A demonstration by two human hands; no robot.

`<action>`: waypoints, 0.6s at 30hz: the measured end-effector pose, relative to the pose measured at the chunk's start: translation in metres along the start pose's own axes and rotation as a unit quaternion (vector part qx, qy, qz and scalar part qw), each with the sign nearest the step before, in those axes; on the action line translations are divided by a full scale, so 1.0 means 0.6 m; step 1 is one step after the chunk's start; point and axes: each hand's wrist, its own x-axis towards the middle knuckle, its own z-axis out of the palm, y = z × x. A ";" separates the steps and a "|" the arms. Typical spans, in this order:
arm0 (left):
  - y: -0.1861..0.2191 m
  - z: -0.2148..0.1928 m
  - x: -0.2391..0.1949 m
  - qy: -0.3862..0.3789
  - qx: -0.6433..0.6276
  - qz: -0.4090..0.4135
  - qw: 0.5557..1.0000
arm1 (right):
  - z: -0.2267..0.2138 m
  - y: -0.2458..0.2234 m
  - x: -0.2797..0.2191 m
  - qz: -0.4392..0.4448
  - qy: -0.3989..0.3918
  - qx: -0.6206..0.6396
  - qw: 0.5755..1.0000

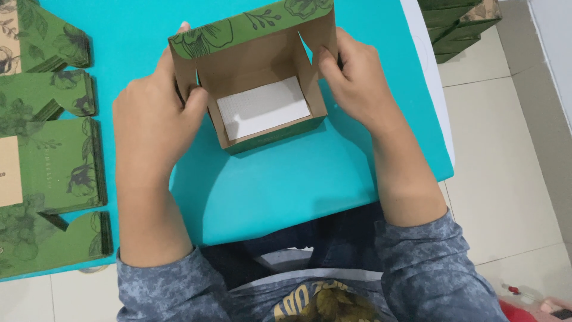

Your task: Assembling a decorative cardboard box from a flat template by folding and tucking flaps.

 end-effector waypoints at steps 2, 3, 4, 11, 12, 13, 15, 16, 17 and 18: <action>0.000 0.000 0.000 0.000 -0.003 0.001 1.000 | 0.002 0.007 0.001 -0.002 -0.001 -0.012 1.000; 0.001 0.000 -0.001 0.001 -0.007 0.002 1.000 | 0.003 0.011 0.002 -0.004 -0.003 -0.025 1.000; 0.000 0.001 0.000 0.001 -0.007 0.002 1.000 | 0.003 0.014 0.002 -0.004 -0.003 -0.025 1.000; -0.007 0.007 0.000 0.011 0.016 0.012 1.000 | 0.005 0.022 0.003 -0.024 0.006 -0.036 0.999; -0.007 0.007 0.000 0.010 0.020 0.011 1.000 | 0.005 0.020 0.003 -0.023 0.005 -0.034 0.999; -0.007 0.007 0.000 0.010 0.020 0.011 1.000 | 0.005 0.019 0.003 -0.023 0.005 -0.034 0.999; -0.007 0.006 0.000 0.011 0.022 0.014 1.000 | 0.004 0.018 0.003 -0.017 0.001 -0.020 1.000; -0.007 0.007 0.000 0.011 0.022 0.013 1.000 | 0.004 0.019 0.003 -0.017 0.001 -0.020 1.000; -0.007 0.007 0.000 0.013 0.022 0.017 1.000 | 0.004 0.020 0.003 -0.026 0.002 -0.027 0.999; -0.008 0.007 -0.001 0.015 0.022 0.021 0.999 | 0.004 0.021 0.003 -0.036 0.004 -0.033 0.999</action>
